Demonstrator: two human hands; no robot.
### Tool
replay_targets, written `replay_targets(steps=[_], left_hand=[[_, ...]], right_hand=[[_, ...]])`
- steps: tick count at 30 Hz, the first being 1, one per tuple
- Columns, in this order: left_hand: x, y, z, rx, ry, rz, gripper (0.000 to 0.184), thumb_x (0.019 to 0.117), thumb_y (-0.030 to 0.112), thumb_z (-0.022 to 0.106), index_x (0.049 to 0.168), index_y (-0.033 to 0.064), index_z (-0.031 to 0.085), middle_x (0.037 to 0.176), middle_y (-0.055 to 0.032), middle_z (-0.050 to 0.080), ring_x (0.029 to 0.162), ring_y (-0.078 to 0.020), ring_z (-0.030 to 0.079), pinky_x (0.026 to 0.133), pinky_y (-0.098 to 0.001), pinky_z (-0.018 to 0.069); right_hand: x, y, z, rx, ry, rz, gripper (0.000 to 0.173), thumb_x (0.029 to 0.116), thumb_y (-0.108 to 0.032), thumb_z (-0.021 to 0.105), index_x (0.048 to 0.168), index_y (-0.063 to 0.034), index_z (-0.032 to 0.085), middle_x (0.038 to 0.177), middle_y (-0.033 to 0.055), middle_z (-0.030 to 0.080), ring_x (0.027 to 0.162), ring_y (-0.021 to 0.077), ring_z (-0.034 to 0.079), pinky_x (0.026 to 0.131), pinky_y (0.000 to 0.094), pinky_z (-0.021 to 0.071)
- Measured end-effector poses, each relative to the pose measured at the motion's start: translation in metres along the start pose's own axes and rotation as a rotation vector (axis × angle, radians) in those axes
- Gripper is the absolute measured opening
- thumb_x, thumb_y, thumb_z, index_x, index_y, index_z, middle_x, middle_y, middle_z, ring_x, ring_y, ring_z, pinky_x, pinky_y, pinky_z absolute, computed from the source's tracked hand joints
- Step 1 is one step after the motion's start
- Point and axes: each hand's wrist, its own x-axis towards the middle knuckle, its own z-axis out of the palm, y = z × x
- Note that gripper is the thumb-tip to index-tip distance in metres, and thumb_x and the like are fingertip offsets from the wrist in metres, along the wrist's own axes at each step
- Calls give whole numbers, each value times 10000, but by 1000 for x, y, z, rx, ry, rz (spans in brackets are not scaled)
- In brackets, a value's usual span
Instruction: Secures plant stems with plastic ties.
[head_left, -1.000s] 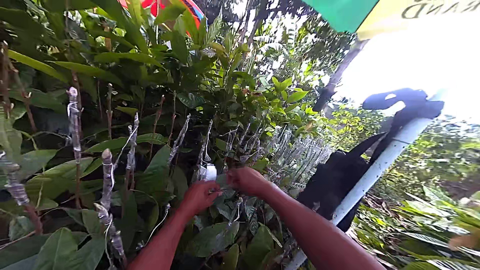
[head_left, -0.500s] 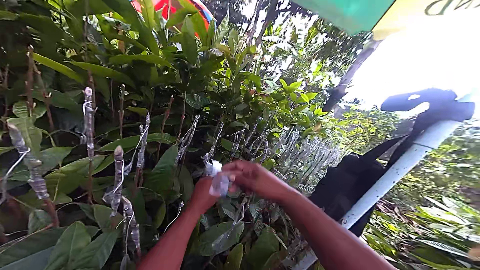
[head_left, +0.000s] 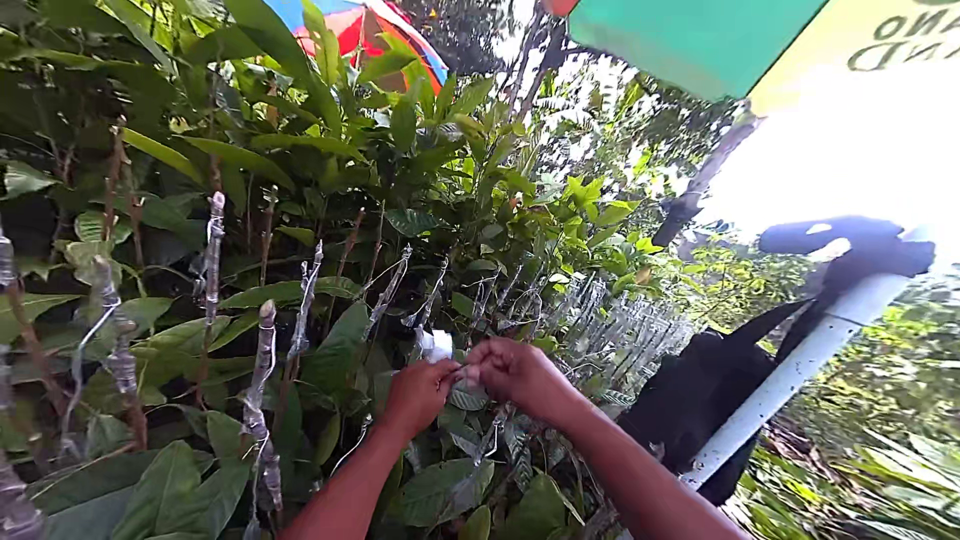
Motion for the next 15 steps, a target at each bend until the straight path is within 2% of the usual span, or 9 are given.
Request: replay_targets(steps=[2,3,5,7,8,10,12,13,15], left_hand=[[0,5,2,47,-53,-1,377,1071,365,504,1220,106,732,1017,-160,744,958,-345,716,912,-578,539],[0,7,1,53,-53,0,384,1072,370,498,1215,100,731,1013,-158,745,958,-342,716,908,-573,538],[1,8,0,40,-14,-8,377,1074,357,500,1199,82,727,992,-154,742,922,-330,724,881,-556,559],[1,10,1,28,28,-10,365,1076,335,497,1215,83,721,977,-164,738,889,-338,724,857,-562,563],[1,12,3,35,31,-6,360,1074,327,500,1220,87,724,972,-177,735,881,-354,721,849,-574,558],[0,14,6,83,12,13,363,1071,351,505,1204,105,736,965,-184,731,879,-365,718,838,-580,559],[1,19,3,132,-44,13,369,1076,351,492,1216,110,734,1008,-190,732,940,-382,712,868,-591,546],[0,19,3,142,-34,32,361,1072,342,496,1198,107,738,992,-188,734,935,-384,713,857,-595,547],[-3,16,8,132,45,106,330,1060,313,515,1175,101,740,906,-177,732,848,-381,718,787,-598,557]], right_hand=[[6,11,-9,-72,-20,28,387,1034,-200,577,1409,-107,560,1299,31,686,1106,127,676,955,344,555],[6,13,-8,-262,-34,67,441,1017,-206,600,1447,-128,545,1346,75,657,1212,228,630,1037,455,504],[0,8,3,-434,-40,114,393,985,-248,646,1350,-112,590,1161,136,697,1108,348,649,956,562,506],[-6,2,5,-212,-15,98,316,987,-273,649,1242,-88,612,893,64,670,801,216,661,755,435,557],[-6,3,3,-20,13,64,278,993,-248,649,1202,-66,626,853,22,663,730,135,638,705,353,549],[0,11,-6,113,17,42,307,1026,-197,596,1310,-79,600,1130,12,730,938,80,698,851,303,575],[3,19,-6,-188,-12,73,432,1027,-169,560,1456,-122,534,1340,79,663,1198,215,653,1028,447,520],[3,20,-1,-313,-24,107,441,1015,-179,573,1453,-135,540,1312,124,661,1201,299,642,1019,528,506],[2,21,7,-364,-1,134,347,1005,-198,608,1337,-99,601,1163,122,718,1088,308,693,953,537,531]])
